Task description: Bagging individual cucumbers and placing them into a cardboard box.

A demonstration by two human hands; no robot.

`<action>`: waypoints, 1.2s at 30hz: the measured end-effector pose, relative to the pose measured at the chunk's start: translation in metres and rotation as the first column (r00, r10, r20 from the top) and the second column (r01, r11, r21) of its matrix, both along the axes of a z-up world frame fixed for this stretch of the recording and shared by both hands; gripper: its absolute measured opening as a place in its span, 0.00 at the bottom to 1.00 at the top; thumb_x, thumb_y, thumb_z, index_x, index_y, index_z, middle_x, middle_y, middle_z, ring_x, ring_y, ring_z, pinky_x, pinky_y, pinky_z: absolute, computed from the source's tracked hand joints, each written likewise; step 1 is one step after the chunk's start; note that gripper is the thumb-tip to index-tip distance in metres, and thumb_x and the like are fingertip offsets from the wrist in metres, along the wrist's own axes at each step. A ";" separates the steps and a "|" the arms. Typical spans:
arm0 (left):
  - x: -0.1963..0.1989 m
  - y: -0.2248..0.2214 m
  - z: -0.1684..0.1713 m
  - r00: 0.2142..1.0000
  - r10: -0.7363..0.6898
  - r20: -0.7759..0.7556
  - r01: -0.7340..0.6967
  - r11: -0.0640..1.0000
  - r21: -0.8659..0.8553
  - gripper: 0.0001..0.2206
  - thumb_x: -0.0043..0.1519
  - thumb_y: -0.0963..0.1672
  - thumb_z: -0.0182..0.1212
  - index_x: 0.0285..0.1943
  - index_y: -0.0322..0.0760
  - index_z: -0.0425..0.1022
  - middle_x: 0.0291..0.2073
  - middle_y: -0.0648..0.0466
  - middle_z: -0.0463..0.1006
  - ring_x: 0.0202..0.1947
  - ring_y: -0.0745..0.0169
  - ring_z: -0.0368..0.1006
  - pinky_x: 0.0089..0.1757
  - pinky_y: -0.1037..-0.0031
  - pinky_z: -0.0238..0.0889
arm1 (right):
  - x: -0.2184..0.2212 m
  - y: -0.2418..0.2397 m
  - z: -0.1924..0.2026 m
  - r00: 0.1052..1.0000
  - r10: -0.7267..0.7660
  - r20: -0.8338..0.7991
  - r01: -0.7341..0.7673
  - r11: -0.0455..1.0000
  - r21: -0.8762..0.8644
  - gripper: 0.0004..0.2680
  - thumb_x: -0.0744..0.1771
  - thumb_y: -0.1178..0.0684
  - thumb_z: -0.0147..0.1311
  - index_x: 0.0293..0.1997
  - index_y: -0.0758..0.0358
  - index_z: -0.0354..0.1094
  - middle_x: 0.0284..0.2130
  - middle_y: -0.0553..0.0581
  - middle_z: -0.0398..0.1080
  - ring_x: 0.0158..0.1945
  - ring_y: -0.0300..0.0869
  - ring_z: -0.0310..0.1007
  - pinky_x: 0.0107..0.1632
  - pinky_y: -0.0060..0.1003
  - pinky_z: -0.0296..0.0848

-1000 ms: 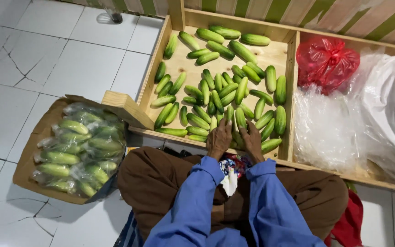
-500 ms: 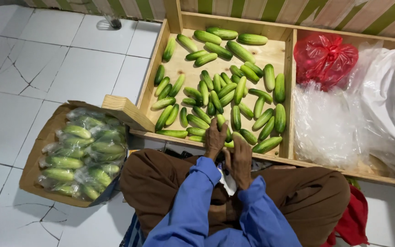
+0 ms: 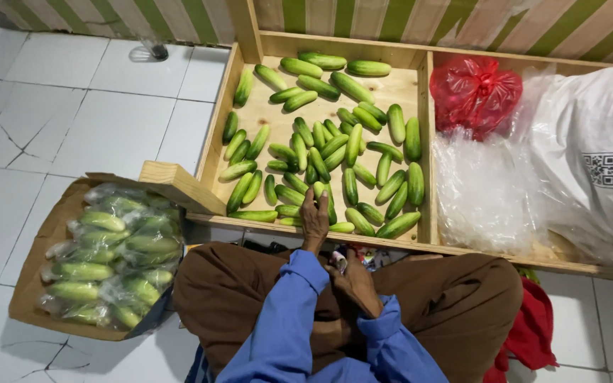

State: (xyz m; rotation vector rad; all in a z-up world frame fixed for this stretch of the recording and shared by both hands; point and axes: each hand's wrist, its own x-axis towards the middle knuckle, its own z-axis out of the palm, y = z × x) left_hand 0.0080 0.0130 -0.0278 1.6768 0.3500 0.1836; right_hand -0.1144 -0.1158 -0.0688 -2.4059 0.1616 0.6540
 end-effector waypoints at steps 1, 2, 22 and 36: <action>0.002 -0.001 -0.009 1.000 -0.002 0.003 0.002 1.000 0.001 0.23 0.67 0.53 0.52 0.63 0.36 0.71 0.47 0.30 0.78 0.52 0.28 0.75 0.50 0.49 0.69 | -0.005 -0.017 -0.071 1.000 -0.002 0.003 0.002 1.000 0.001 0.28 0.63 0.32 0.59 0.62 0.62 0.57 0.47 0.71 0.75 0.52 0.68 0.76 0.53 0.65 0.73; 0.004 -0.002 -0.018 1.000 -0.022 0.017 0.021 1.000 0.019 0.29 0.66 0.56 0.50 0.68 0.31 0.65 0.57 0.32 0.72 0.59 0.31 0.68 0.56 0.52 0.63 | -0.015 -0.036 -0.139 0.977 -0.015 0.214 -0.040 0.967 0.250 0.21 0.67 0.39 0.52 0.64 0.60 0.58 0.53 0.68 0.68 0.56 0.58 0.69 0.60 0.50 0.66; -0.048 0.020 0.052 0.952 0.224 -0.210 -0.300 0.824 -0.480 0.14 0.54 0.48 0.65 0.49 0.48 0.81 0.56 0.53 0.80 0.56 0.56 0.72 0.48 0.68 0.66 | -0.029 -0.005 0.109 0.457 -0.424 0.782 0.000 0.879 0.477 0.09 0.68 0.58 0.54 0.55 0.61 0.72 0.50 0.58 0.75 0.56 0.49 0.75 0.63 0.42 0.70; -0.091 -0.032 0.068 0.991 0.020 -0.133 -0.116 0.629 -0.769 0.14 0.62 0.50 0.65 0.49 0.39 0.80 0.29 0.47 0.81 0.28 0.60 0.78 0.33 0.72 0.71 | 0.030 -0.017 0.149 0.405 -0.232 0.884 -0.253 0.901 0.352 0.11 0.68 0.49 0.58 0.49 0.63 0.76 0.40 0.67 0.76 0.46 0.64 0.76 0.53 0.54 0.74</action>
